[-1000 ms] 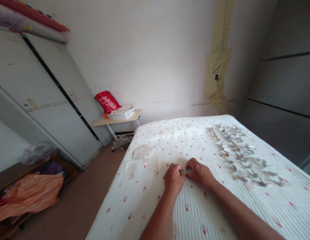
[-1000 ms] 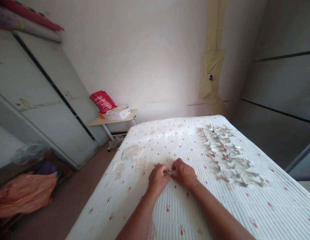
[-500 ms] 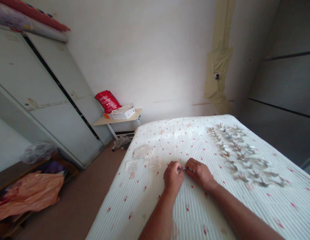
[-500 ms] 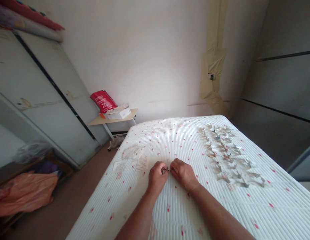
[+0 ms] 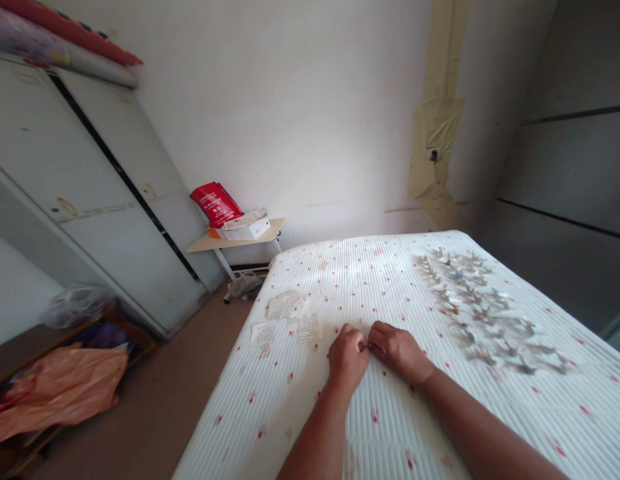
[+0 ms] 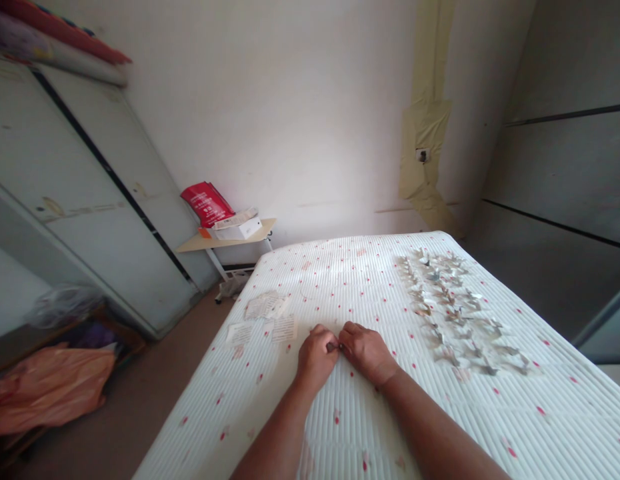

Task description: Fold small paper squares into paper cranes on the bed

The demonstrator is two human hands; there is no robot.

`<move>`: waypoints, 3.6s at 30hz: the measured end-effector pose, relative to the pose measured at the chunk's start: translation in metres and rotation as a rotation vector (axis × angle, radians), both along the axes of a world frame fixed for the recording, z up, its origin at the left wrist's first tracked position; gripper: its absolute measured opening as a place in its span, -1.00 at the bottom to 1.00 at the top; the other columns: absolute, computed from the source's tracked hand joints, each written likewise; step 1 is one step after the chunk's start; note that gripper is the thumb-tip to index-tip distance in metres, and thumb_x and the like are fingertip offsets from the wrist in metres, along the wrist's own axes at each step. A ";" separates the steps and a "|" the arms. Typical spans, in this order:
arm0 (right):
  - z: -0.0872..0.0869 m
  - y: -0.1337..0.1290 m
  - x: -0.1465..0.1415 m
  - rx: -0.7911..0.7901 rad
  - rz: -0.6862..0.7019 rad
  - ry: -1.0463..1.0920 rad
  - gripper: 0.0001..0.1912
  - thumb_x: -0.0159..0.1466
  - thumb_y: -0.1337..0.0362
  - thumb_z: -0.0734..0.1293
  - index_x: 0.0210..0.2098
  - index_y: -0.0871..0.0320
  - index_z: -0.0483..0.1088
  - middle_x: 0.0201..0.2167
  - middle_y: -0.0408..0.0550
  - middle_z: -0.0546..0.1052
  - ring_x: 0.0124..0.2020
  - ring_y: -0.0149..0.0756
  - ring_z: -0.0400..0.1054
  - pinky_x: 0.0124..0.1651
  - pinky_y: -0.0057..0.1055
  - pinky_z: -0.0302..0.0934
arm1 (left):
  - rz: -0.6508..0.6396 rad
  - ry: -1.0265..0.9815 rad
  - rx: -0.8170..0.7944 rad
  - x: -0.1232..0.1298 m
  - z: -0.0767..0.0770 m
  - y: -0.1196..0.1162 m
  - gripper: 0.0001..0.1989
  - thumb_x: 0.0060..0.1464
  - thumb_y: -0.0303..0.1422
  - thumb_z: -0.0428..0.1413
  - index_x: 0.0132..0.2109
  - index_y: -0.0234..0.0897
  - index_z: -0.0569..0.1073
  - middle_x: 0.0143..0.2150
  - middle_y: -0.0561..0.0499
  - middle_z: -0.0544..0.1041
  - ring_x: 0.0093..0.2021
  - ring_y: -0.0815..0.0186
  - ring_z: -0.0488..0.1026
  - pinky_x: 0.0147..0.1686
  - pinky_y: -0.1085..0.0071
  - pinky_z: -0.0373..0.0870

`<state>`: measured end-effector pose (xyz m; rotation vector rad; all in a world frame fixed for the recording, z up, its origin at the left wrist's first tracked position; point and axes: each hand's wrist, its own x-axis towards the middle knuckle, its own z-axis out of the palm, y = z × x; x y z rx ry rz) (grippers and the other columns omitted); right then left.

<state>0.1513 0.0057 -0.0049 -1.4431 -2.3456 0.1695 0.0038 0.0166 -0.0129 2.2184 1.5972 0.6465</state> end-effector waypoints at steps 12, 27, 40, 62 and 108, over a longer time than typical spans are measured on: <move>0.001 -0.003 0.011 -0.188 0.034 0.265 -0.86 0.15 0.40 0.23 -0.47 0.15 0.41 -0.32 -0.13 0.36 -0.36 -0.44 0.30 -0.30 -0.56 0.12 | -0.065 -0.009 -0.044 -0.005 0.001 0.001 -0.86 -0.10 -0.52 0.05 -0.42 -0.26 0.48 -0.33 0.07 0.40 -0.35 0.43 0.36 -0.34 0.53 0.24; 0.000 0.001 0.001 -0.199 -0.153 0.228 -0.83 0.12 0.44 0.18 -0.54 0.21 0.36 -0.43 -0.11 0.35 -0.43 -0.45 0.28 -0.38 -0.55 0.08 | -0.116 0.049 -0.027 -0.016 0.007 0.001 -0.82 -0.04 -0.47 0.04 -0.39 -0.18 0.53 -0.29 0.08 0.44 -0.27 0.41 0.38 -0.22 0.51 0.25; -0.006 0.005 -0.005 -0.195 -0.236 0.147 -0.86 0.08 0.46 0.20 -0.53 0.21 0.36 -0.42 -0.10 0.37 -0.43 -0.44 0.28 -0.40 -0.55 0.05 | -0.110 0.065 -0.009 -0.014 0.008 0.000 -0.84 -0.03 -0.47 0.04 -0.41 -0.19 0.51 -0.31 0.07 0.44 -0.26 0.39 0.38 -0.21 0.50 0.25; -0.002 0.013 -0.005 -0.263 -0.291 0.110 -0.92 0.03 0.38 0.27 -0.53 0.22 0.40 -0.43 -0.07 0.40 -0.44 -0.41 0.28 -0.42 -0.53 0.03 | -0.284 0.285 0.118 -0.012 0.022 -0.016 -0.72 0.06 -0.48 -0.07 -0.30 -0.17 0.53 -0.29 -0.01 0.49 -0.23 0.25 0.27 -0.22 0.34 0.20; -0.003 0.011 0.003 -0.245 -0.327 0.167 -0.67 0.01 0.52 0.18 -0.26 0.20 0.41 -0.27 -0.03 0.40 -0.29 -0.35 0.33 -0.27 -0.51 0.11 | -0.161 0.203 0.119 -0.004 0.013 -0.014 -0.78 0.03 -0.47 -0.02 -0.38 -0.21 0.53 -0.32 0.00 0.46 -0.23 0.30 0.29 -0.07 0.34 0.19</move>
